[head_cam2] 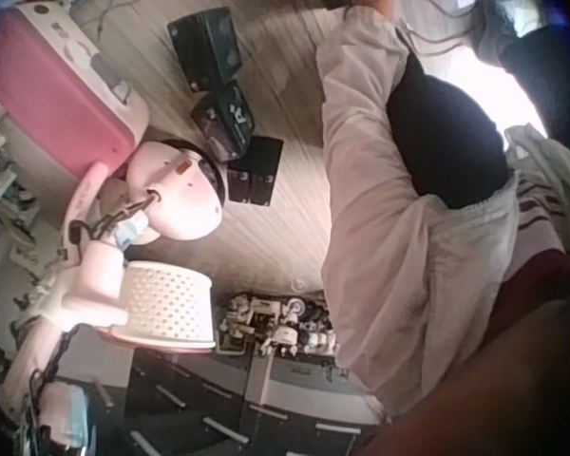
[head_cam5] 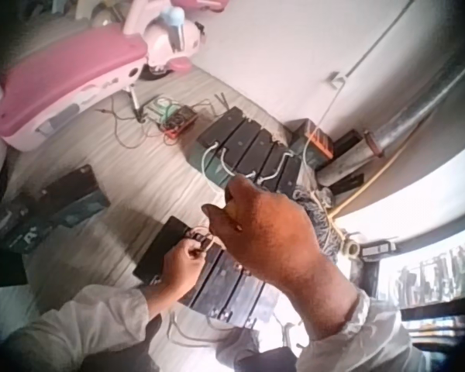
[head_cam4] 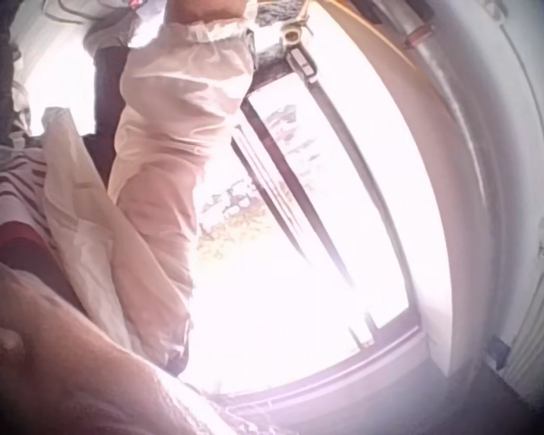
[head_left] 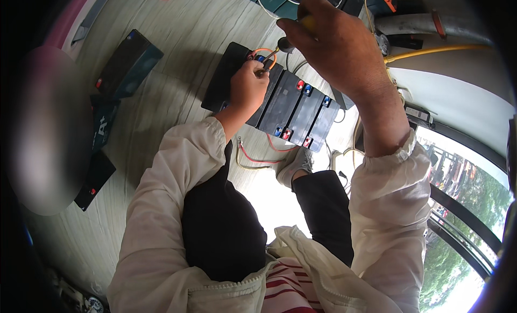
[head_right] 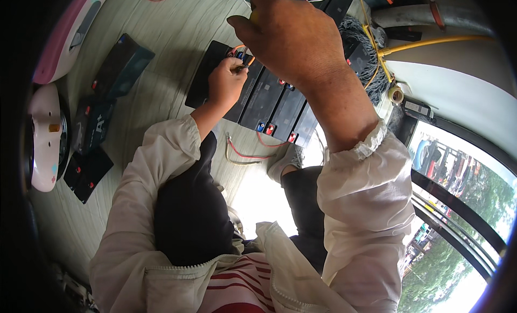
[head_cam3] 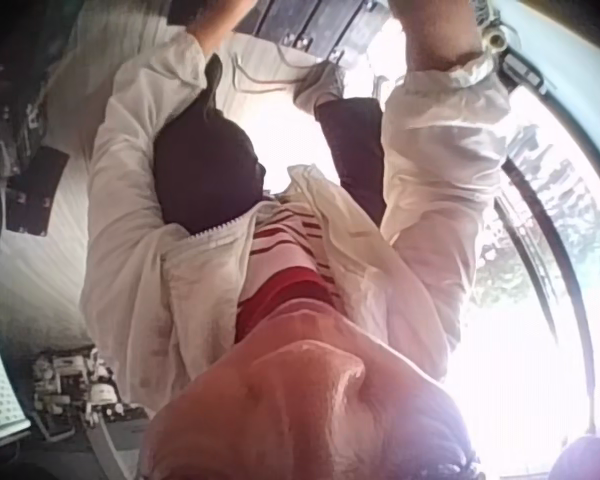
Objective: The person sits on the floor and connects several black batteries in series using red and yellow wires. They use a yellow screwdriver to tighten the terminal screws on each battery connection.
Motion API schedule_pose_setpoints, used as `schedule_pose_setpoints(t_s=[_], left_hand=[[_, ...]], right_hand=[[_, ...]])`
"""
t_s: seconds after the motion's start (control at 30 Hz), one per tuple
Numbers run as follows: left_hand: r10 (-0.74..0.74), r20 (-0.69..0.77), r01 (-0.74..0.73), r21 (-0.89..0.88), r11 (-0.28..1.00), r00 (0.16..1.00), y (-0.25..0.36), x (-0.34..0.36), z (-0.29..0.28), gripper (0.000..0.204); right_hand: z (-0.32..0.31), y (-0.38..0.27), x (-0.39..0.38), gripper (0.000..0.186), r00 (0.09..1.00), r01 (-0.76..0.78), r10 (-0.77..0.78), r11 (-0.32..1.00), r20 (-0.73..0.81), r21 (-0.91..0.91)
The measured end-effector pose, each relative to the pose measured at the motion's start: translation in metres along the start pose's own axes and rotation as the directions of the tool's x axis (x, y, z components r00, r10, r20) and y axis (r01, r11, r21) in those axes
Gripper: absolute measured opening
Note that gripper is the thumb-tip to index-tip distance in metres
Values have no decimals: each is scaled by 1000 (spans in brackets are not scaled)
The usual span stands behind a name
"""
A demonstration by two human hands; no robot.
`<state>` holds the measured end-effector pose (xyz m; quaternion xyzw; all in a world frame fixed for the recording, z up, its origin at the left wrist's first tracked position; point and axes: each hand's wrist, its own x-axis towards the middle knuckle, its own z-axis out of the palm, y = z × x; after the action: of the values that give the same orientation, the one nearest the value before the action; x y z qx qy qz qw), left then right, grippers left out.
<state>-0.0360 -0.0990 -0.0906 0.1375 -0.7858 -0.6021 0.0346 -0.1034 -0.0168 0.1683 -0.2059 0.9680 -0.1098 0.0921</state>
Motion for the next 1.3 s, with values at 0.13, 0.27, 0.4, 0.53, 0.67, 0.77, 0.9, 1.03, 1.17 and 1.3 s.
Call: schedule_pose_setpoints(t_s=[0.13,0.27,0.4,0.53,0.67,0.77,0.9,1.03,1.17,1.3], left_hand=[[-115,118,123,-62,991,986,-10,12,-8,20],[-125,185,134,-36,990,975,-4,13,-13,19],[-323,341,378,-108,920,883,14,12,-23,17],[-244,402,376,-293,879,883,-7,9,-26,18],[-184,423,320,-278,906,887,-8,9,-25,20],[-146,400,266,-265,927,905,-14,7,-24,21],[213,213,-245,136,960,954,-14,8,-23,22],[399,176,-436,354,827,900,-18,12,-26,23],[433,195,-473,453,756,880,-13,10,-27,24],[561,179,-562,519,644,808,-13,14,-29,24]], right_hand=[[1,-8,-1,34,999,17,-21,996,-46,-93],[5,-1,-5,33,945,267,-272,962,-180,-50],[-2,-4,-5,30,995,93,-91,994,-45,62],[-5,-4,-2,31,999,53,-53,998,10,37],[-1,5,-5,29,915,375,-365,927,-171,25],[-5,-1,-6,30,982,176,-171,983,-82,57],[-10,-6,-9,31,999,40,-40,999,5,32],[4,13,-8,29,922,339,-332,941,-200,1],[-8,-3,-10,32,999,34,-35,997,8,65],[1,9,-13,36,967,220,-218,975,-132,3]])
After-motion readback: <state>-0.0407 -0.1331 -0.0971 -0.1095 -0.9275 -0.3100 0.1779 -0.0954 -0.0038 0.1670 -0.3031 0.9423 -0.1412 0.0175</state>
